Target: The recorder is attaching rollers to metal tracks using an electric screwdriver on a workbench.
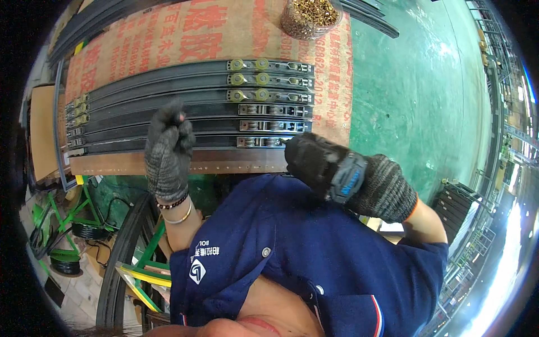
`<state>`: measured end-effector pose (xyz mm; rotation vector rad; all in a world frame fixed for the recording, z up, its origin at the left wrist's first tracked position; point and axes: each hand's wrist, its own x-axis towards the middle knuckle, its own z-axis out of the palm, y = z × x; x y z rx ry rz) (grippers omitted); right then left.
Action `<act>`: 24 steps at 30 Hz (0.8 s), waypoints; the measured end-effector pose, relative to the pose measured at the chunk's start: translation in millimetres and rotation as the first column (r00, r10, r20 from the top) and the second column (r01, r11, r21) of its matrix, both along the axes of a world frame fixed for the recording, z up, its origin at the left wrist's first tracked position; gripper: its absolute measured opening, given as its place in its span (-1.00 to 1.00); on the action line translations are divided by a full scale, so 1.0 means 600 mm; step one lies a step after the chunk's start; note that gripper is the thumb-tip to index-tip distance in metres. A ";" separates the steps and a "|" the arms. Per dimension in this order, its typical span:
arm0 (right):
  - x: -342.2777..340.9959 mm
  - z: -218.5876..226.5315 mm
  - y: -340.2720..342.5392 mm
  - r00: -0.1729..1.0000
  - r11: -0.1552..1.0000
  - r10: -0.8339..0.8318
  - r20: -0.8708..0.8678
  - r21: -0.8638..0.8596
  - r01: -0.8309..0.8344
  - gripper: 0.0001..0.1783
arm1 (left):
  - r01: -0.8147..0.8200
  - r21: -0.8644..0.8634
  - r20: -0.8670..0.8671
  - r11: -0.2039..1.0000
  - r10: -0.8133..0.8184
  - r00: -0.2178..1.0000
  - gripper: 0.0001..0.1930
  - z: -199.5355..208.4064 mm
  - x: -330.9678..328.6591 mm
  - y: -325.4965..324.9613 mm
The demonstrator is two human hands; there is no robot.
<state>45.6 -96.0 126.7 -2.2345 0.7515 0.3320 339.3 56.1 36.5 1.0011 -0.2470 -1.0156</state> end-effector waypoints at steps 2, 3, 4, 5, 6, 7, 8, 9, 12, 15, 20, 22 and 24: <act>-0.018 -0.005 -0.003 0.985 0.977 0.172 -0.013 -0.130 -0.172 -0.65 | -0.036 -0.143 -0.238 0.989 0.000 0.971 -0.68 -0.034 -0.007 0.036; -0.026 -0.008 -0.005 0.968 0.948 0.249 -0.025 -0.197 -0.249 -0.62 | -0.006 -0.111 -0.258 0.994 -0.023 0.966 -0.69 -0.041 -0.016 0.043; -0.033 -0.015 0.000 0.969 0.946 0.246 -0.009 -0.215 -0.242 -0.58 | 0.029 -0.077 -0.279 0.997 -0.049 0.959 -0.71 -0.044 -0.028 0.046; -0.031 -0.014 0.005 0.989 0.987 0.146 0.032 -0.071 -0.143 -0.53 | 0.064 -0.043 -0.301 0.997 -0.074 0.951 -0.72 -0.043 -0.040 0.045; -0.029 -0.013 0.011 0.998 0.996 0.026 0.064 0.078 -0.031 -0.47 | 0.089 0.010 -0.326 0.996 -0.081 0.942 -0.70 -0.039 -0.055 0.038; -0.028 -0.013 0.019 0.992 0.973 -0.102 0.080 0.215 0.082 -0.41 | 0.157 -0.035 -0.352 0.987 -0.159 0.922 -0.70 -0.040 -0.064 0.032; -0.032 -0.014 0.021 0.994 0.979 -0.078 0.076 0.196 0.062 -0.39 | 0.222 -0.080 -0.375 0.972 -0.236 0.897 -0.70 -0.044 -0.072 0.025; -0.037 -0.014 0.024 0.996 0.983 -0.054 0.072 0.178 0.041 -0.37 | 0.284 -0.127 -0.393 0.950 -0.311 0.865 -0.70 -0.044 -0.081 0.018; -0.059 -0.034 0.031 0.982 0.934 -0.185 0.040 0.318 0.163 -0.37 | 0.387 -0.068 -0.330 0.920 -0.387 0.861 -0.71 -0.032 -0.114 -0.011; -0.052 -0.035 0.030 0.988 0.940 -0.148 0.040 0.318 0.128 -0.39 | 0.446 -0.061 -0.312 0.893 -0.442 0.841 -0.72 -0.034 -0.145 -0.026; -0.045 -0.028 0.034 0.995 0.953 -0.092 0.045 0.292 0.074 -0.43 | 0.537 0.099 -0.377 0.838 -0.467 0.799 -0.75 -0.017 -0.155 -0.036; -0.045 -0.023 0.036 0.996 0.957 -0.076 0.041 0.282 0.062 -0.45 | 0.544 0.150 -0.259 0.826 -0.498 0.828 -0.75 -0.020 -0.156 -0.031; -0.045 -0.020 0.039 0.997 0.959 -0.065 0.036 0.279 0.052 -0.46 | 0.586 0.186 -0.209 0.789 -0.551 0.808 -0.75 -0.025 -0.150 -0.027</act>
